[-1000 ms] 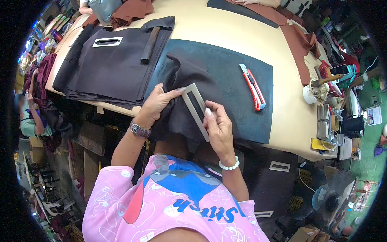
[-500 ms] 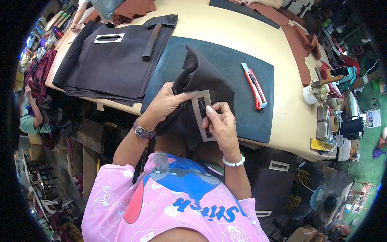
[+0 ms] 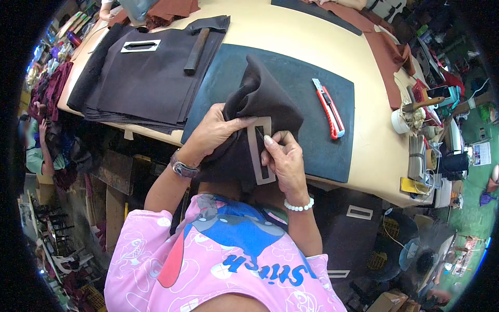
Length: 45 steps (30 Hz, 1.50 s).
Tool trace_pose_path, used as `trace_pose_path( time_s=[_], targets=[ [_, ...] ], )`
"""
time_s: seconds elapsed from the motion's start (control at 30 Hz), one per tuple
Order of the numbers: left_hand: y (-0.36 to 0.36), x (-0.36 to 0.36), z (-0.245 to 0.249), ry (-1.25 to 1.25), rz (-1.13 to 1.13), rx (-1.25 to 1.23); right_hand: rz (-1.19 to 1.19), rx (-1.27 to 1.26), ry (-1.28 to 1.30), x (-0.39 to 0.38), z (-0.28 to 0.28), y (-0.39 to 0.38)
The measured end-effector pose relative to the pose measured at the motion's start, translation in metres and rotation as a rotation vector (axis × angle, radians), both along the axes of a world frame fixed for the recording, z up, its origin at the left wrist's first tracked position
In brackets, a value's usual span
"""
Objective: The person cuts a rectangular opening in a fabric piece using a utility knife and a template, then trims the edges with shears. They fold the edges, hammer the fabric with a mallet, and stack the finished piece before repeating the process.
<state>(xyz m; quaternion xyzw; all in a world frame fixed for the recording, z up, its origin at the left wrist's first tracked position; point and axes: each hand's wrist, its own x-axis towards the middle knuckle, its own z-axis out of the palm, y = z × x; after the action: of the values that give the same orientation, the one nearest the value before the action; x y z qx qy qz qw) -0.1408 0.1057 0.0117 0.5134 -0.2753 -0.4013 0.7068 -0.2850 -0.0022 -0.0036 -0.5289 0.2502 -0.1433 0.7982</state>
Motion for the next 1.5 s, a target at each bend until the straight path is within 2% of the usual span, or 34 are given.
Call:
trace_pose_path(
  time_s=[0.23,0.5,0.6,0.7,1.0,1.1,1.2,1.5],
  targets=[
    [-0.001,0.001,-0.002,-0.005,-0.007,0.017,0.04,0.097,-0.035,-0.004,0.006,0.0],
    [-0.002,0.001,-0.006,-0.016,-0.027,0.041,0.006,0.008,0.013,-0.003,0.0,0.0],
    [-0.002,-0.002,-0.005,0.055,-0.019,0.032,-0.014,-0.039,0.028,-0.004,0.0,0.004],
    [-0.006,-0.006,-0.014,0.014,0.088,0.026,-0.055,-0.086,0.048,-0.006,0.005,0.009],
    [-0.012,-0.031,-0.017,0.182,0.265,-0.098,-0.209,-0.041,-0.015,-0.011,-0.005,0.038],
    [-0.011,-0.035,-0.02,0.085,0.31,-0.083,-0.244,-0.058,-0.04,-0.008,-0.007,0.038],
    [-0.009,-0.038,-0.021,0.024,0.325,-0.034,-0.285,-0.062,-0.085,-0.005,-0.005,0.039],
    [-0.012,-0.048,-0.012,0.142,0.286,-0.125,-0.317,-0.045,-0.135,-0.007,0.004,0.038]
  ],
)
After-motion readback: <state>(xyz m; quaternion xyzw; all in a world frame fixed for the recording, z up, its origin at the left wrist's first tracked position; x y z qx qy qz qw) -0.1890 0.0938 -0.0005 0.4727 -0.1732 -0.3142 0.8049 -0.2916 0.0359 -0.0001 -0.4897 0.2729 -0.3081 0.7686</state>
